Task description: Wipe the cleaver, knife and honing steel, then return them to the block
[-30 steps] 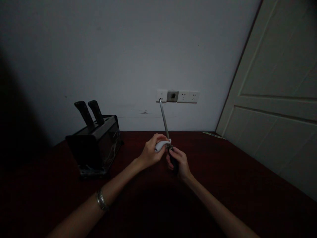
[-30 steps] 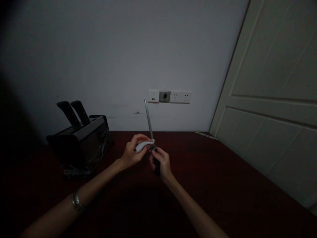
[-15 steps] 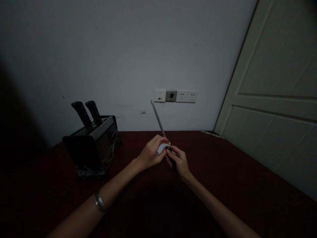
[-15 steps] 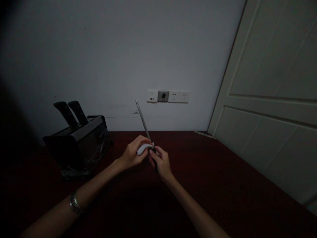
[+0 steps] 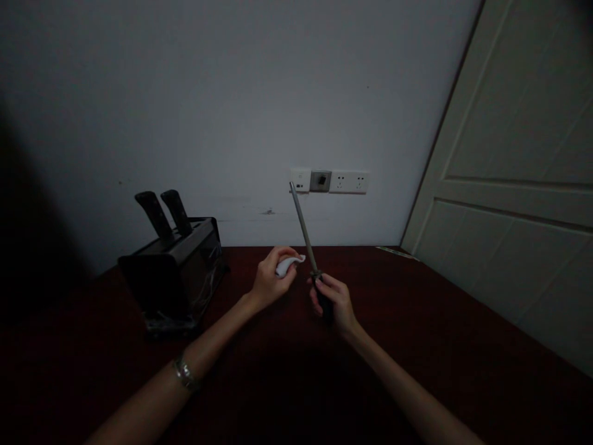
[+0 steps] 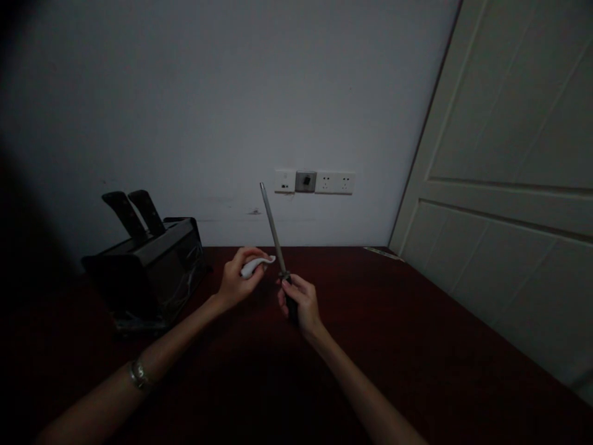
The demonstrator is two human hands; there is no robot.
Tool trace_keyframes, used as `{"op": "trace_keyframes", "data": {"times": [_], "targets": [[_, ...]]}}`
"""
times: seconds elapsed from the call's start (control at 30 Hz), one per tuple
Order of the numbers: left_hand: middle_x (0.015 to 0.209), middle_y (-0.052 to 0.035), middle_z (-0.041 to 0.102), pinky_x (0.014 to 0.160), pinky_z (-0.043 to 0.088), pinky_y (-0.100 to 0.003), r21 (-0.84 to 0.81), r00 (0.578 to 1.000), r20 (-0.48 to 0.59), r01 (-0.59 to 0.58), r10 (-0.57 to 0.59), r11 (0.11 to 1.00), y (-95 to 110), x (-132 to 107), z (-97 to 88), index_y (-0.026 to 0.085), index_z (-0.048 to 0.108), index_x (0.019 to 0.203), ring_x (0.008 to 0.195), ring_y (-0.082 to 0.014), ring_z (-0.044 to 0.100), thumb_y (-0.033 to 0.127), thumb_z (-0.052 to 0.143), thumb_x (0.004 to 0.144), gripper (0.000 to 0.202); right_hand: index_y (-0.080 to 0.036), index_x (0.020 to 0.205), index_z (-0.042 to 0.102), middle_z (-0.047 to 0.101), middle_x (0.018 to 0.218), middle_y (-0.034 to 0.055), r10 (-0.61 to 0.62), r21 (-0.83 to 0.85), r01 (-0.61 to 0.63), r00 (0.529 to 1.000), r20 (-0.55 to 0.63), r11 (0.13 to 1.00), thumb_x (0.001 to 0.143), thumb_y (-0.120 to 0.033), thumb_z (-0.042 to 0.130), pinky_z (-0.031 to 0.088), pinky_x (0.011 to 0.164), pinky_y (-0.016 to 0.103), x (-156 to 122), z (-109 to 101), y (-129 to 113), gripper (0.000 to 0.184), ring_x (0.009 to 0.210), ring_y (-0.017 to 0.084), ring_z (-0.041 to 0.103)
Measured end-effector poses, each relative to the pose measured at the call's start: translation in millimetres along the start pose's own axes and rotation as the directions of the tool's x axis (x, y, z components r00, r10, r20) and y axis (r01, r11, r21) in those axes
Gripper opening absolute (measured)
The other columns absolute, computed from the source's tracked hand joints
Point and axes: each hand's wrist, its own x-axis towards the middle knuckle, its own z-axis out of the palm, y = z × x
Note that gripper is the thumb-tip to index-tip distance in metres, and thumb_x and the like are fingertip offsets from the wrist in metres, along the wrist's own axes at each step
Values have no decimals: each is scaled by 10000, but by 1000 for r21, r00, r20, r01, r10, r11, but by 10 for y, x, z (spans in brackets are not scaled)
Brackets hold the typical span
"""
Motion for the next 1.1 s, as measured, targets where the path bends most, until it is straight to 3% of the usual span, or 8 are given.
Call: {"op": "trace_keyframes", "data": {"times": [0.07,0.17,0.23,0.37,0.6,0.77,0.97,1.1], "targets": [[898,-44,591,710,500,-244,-12,997,-33,-75,75,997,70,3,8,179,462,995,833,-137,614,61,511,740,285,-133,781,555,502,453,-46,-4,-21,4,1000,8,1000,740,-353,567,240,290,161,-12,13,16,224,295,47,378],[889,-48,590,731,493,-275,-1,975,12,-222,222,975,173,-8,44,172,501,997,835,-142,584,52,527,725,298,-142,718,539,502,456,-44,-26,-39,27,999,26,999,745,-343,566,243,296,161,-31,35,11,204,305,49,392],[867,-48,588,731,488,-284,-2,966,34,-256,256,967,212,-27,81,167,520,990,830,-143,567,46,522,725,291,-147,683,525,491,454,-47,-56,-41,57,998,20,998,749,-334,562,248,300,159,-35,42,-1,202,308,46,392],[860,-47,575,709,492,-265,-31,987,25,-159,160,987,219,-73,149,166,510,965,802,-133,580,59,510,734,255,-151,691,522,468,461,-58,-77,-20,77,997,0,997,751,-327,561,251,300,156,-24,23,5,190,310,40,379],[806,-20,602,630,493,-205,-103,999,23,31,-29,994,127,-77,128,177,463,911,710,-110,625,83,504,736,202,-144,782,527,469,450,-57,17,119,-25,998,64,993,748,-346,554,248,295,160,-40,27,-57,207,294,40,336],[819,-31,665,698,502,-242,-57,993,0,119,-119,991,31,-65,112,179,456,936,763,-134,648,107,519,741,217,-155,838,499,495,443,-55,-19,127,5,994,112,992,774,-353,527,246,290,160,-49,72,-133,210,281,45,338],[858,-30,664,729,507,-249,-58,978,-187,79,-88,995,57,-14,63,180,471,944,813,-134,643,103,540,746,223,-203,828,400,541,439,-71,5,51,-10,994,109,999,745,-337,598,209,265,140,-25,78,-32,253,245,39,311],[853,-26,634,724,508,-253,-46,970,-242,-22,11,999,152,36,9,174,482,942,804,-129,632,75,541,740,233,-190,767,417,597,539,-28,-28,17,27,997,70,999,730,-380,609,282,308,159,-21,100,-29,273,309,56,430]]}}
